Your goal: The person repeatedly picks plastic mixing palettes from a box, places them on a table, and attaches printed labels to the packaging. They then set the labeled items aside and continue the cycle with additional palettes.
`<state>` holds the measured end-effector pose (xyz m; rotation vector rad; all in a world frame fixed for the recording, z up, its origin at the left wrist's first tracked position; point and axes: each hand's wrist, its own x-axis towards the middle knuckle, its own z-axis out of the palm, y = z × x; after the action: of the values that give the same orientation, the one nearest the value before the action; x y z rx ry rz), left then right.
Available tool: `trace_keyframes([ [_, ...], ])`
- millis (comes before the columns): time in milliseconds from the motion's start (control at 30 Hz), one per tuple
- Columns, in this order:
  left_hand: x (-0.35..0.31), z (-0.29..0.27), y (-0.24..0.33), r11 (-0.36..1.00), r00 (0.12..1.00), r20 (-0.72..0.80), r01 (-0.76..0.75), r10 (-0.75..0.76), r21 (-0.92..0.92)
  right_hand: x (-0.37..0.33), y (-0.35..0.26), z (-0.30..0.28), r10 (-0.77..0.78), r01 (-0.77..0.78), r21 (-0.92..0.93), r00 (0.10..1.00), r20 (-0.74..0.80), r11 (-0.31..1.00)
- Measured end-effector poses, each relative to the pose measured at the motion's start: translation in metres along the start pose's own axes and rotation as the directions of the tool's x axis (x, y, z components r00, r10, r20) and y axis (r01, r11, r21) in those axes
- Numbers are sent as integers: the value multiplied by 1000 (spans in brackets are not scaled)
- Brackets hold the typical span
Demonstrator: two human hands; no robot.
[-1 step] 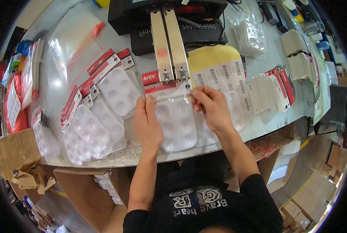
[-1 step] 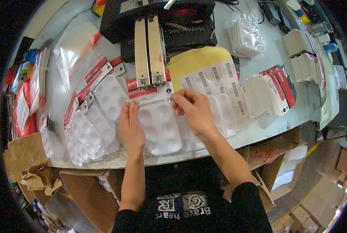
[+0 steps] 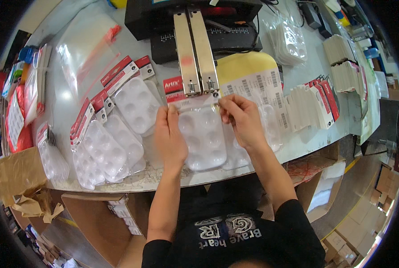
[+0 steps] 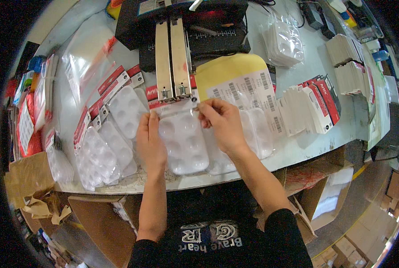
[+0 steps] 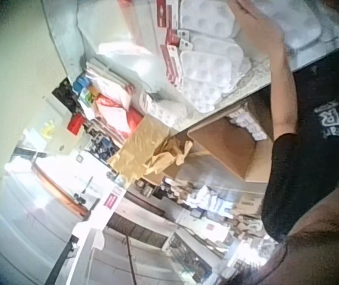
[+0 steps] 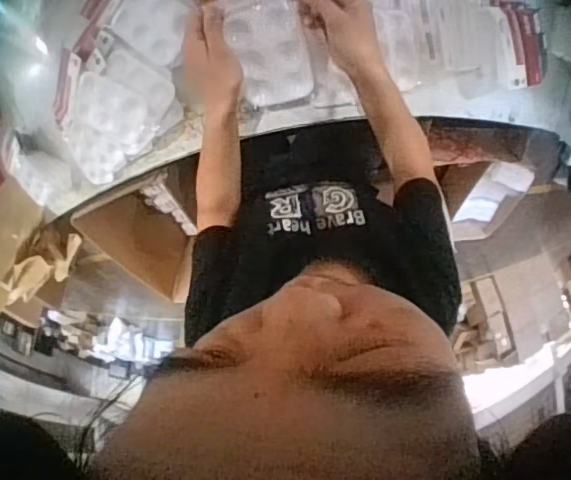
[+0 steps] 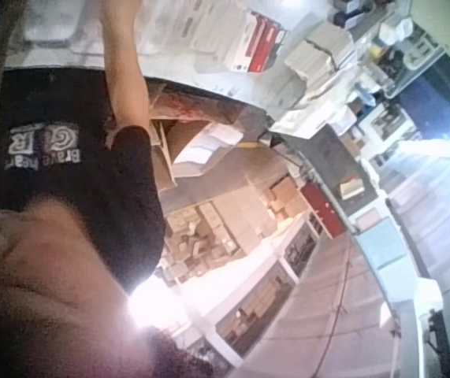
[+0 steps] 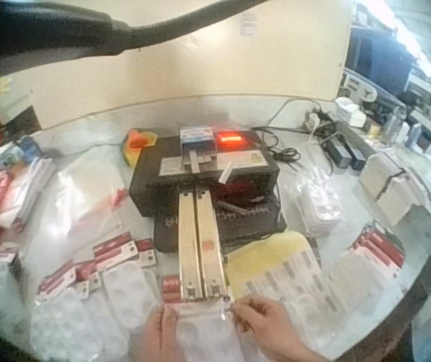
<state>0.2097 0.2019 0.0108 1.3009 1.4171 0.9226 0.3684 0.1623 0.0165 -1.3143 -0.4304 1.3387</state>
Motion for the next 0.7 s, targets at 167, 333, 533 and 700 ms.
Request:
trace_keyframes([
  [167,17,6,-9,998,999,1,-51,51,-44,16,13,-5,-46,46,6,999,5,999],
  [333,8,-8,-13,986,997,66,-42,32,162,-2,-10,-11,-96,48,-449,992,-84,892],
  [533,21,-121,42,752,917,-361,113,173,649,-50,-109,-120,-862,-42,-992,491,-122,117],
  [700,-6,-63,28,564,932,-158,-58,327,824,-52,-116,-205,-540,-79,-967,817,-201,241],
])
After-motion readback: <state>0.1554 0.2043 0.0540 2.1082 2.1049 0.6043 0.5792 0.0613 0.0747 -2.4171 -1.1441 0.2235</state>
